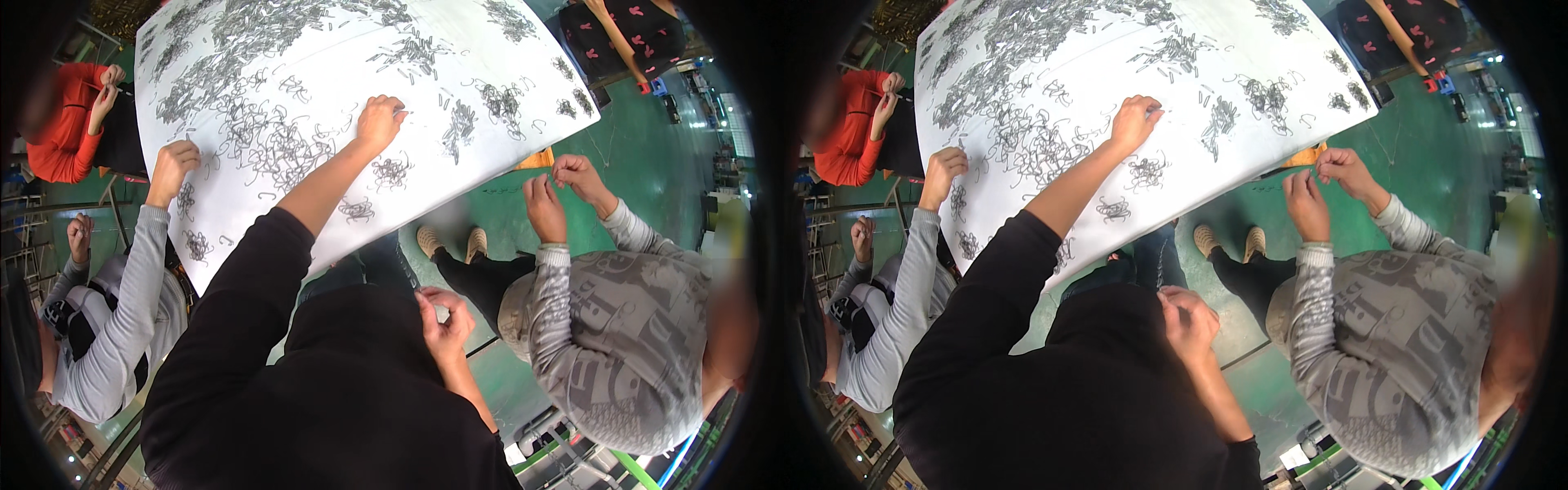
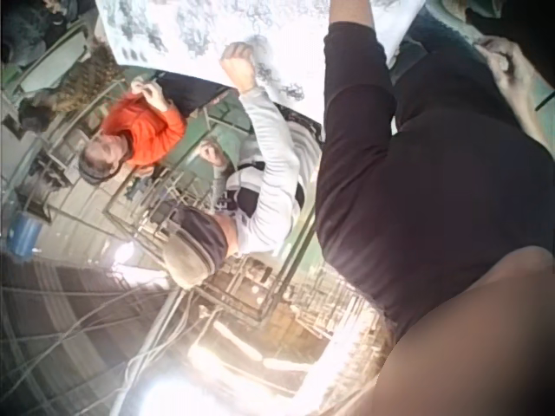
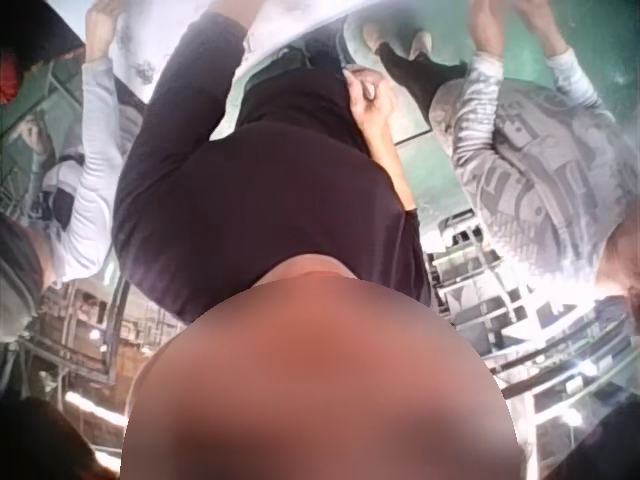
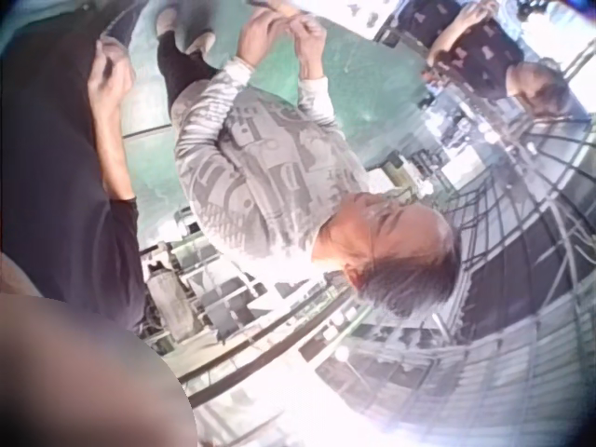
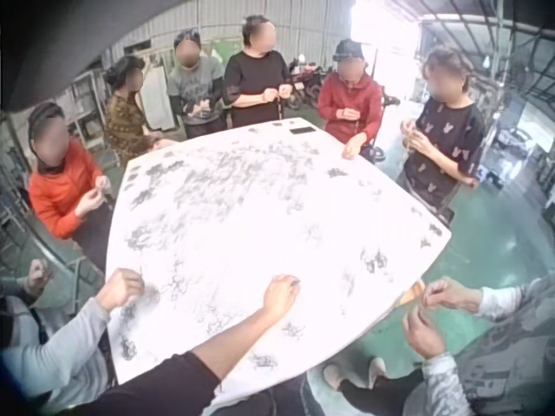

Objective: The person repeatedly picks up small metal paperclips from a large white board and links them together by hand to form a chain. The person occasionally lifts the growing chain and places it on a nearby metal frame. Other people are also working on the same board, performing similar actions.

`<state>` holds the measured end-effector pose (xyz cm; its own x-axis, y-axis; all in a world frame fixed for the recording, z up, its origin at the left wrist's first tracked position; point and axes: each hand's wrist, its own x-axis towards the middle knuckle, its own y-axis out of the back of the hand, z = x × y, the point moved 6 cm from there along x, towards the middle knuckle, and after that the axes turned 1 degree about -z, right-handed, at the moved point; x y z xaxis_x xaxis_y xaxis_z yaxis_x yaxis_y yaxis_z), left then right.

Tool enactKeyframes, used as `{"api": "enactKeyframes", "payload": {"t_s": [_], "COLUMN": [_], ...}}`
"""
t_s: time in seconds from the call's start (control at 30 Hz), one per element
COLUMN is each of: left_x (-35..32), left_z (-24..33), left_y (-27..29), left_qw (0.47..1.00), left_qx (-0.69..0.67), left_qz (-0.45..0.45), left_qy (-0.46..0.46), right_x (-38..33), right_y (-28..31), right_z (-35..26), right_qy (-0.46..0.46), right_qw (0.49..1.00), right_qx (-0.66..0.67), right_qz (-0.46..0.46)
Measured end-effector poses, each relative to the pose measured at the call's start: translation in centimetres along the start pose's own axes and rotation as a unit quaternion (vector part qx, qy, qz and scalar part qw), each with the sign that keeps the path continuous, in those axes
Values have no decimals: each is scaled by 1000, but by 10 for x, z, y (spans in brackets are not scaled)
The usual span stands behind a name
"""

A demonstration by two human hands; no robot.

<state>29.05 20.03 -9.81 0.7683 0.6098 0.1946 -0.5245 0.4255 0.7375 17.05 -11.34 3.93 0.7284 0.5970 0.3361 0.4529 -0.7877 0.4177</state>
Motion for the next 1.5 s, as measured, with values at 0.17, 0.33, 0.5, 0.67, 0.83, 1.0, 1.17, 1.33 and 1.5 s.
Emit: {"api": "enactKeyframes", "payload": {"t_s": [0.17,0.33,0.5,0.67,0.83,1.0,1.17,1.33,1.5], "left_x": [21,-25,-131,-205,-241,-260,-268,-277,-281], "left_z": [3,12,51,83,80,71,71,69,73], "left_y": [-30,3,62,118,139,152,166,170,174], "left_qw": [993,995,924,873,856,869,893,897,924], "left_qx": [72,-76,-342,-429,-455,-444,-418,-408,-371], "left_qz": [-95,-55,-121,-165,-160,-112,-40,-48,4], "left_qy": [-4,23,124,162,185,186,162,163,90], "right_x": [11,15,11,2,-12,-24,-28,-28,-25], "right_y": [1,-4,-20,-37,-55,-70,-78,-81,-84], "right_z": [12,17,17,11,-4,-10,-18,-21,-26], "right_qy": [-3,-12,-48,-64,-11,-27,-2,14,76], "right_qw": [1000,1000,998,996,998,996,998,998,994], "right_qx": [1,-4,36,56,63,81,68,63,3], "right_qz": [-10,-16,1,11,-29,-3,-8,-26,-73]}}
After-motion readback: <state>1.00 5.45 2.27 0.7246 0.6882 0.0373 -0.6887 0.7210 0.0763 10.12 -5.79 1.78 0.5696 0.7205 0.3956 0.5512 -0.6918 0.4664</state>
